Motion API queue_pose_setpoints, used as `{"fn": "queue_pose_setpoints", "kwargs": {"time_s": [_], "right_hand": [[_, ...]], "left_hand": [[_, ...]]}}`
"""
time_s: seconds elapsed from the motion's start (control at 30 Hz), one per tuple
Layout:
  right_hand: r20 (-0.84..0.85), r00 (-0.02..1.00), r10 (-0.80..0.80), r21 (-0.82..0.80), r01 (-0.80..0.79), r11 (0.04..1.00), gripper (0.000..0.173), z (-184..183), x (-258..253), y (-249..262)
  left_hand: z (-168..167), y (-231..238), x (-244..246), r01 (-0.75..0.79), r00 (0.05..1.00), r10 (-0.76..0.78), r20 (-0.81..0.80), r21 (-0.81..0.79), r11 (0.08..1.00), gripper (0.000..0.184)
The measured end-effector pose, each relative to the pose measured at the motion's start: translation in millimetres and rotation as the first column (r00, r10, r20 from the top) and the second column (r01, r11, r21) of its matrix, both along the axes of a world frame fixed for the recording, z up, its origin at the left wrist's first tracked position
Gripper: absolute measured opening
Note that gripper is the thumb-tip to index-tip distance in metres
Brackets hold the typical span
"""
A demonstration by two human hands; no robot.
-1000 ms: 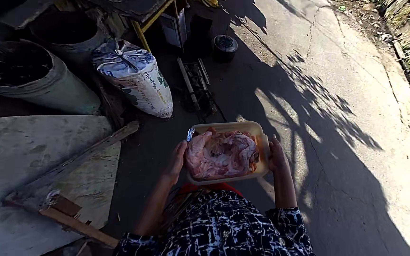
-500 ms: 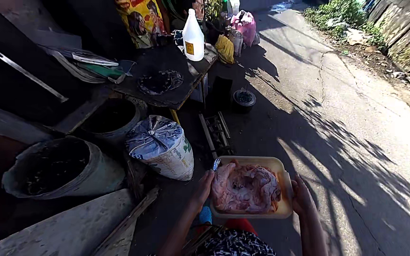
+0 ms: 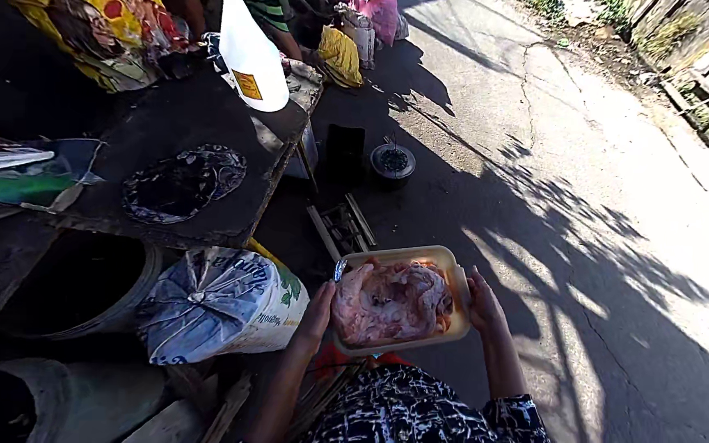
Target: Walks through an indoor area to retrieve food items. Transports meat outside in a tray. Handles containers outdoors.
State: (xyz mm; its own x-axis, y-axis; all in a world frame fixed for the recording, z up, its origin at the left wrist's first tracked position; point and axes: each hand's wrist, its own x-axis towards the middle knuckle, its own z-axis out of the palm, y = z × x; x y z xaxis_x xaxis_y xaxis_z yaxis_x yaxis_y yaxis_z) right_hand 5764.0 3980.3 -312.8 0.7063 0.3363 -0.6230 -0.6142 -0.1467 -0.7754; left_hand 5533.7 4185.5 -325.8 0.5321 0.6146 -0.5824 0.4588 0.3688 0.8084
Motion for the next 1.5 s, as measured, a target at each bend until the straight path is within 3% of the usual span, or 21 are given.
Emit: {"fn": "queue_pose_setpoints", "kwargs": {"time_s": [0.33, 0.47, 0.73, 0.83, 1.0, 1.13, 1.27, 1.5], "right_hand": [[0.025, 0.996, -0.081, -0.049, 0.082, 0.995, 0.057, -13, 53, 83], [0.052, 0.995, -0.080, -0.037, 0.082, 0.996, 0.057, -8, 69, 128], [0.072, 0.997, -0.014, -0.058, 0.018, 0.998, 0.062, -17, 88, 227], [0.108, 0.989, 0.104, -0.039, -0.100, 0.994, 0.062, -9, 90, 260], [0.126, 0.973, 0.194, -0.039, -0.190, 0.981, 0.057, 40, 86, 317], [0.168, 0.930, 0.327, 0.070, -0.342, 0.937, 0.055, 77, 79, 376], [0.167, 0.868, 0.468, 0.173, -0.493, 0.853, 0.057, 94, 59, 452], [0.090, 0.766, 0.636, 0.379, -0.617, 0.690, 0.055, 76, -7, 558]], "left_hand": [[-19, 104, 73, 0.074, 0.997, -0.072, 0.033, -0.048, 0.996, 0.056], [-13, 157, 94, 0.091, 0.994, -0.087, 0.061, -0.062, 0.994, 0.057], [-12, 252, 108, 0.069, 0.996, -0.070, 0.064, 0.017, 0.997, 0.058], [5, 289, 104, 0.054, 0.995, -0.056, 0.083, 0.028, 0.998, 0.058], [50, 347, 81, -0.128, 0.971, 0.114, 0.212, 0.053, 0.990, 0.053], [81, 399, 51, -0.203, 0.951, 0.169, 0.261, 0.110, 0.973, 0.060], [102, 467, 24, -0.246, 0.960, 0.204, 0.191, 0.230, 0.942, 0.069], [122, 590, -25, -0.391, 0.914, 0.406, 0.025, 0.325, 0.861, 0.077]]}}
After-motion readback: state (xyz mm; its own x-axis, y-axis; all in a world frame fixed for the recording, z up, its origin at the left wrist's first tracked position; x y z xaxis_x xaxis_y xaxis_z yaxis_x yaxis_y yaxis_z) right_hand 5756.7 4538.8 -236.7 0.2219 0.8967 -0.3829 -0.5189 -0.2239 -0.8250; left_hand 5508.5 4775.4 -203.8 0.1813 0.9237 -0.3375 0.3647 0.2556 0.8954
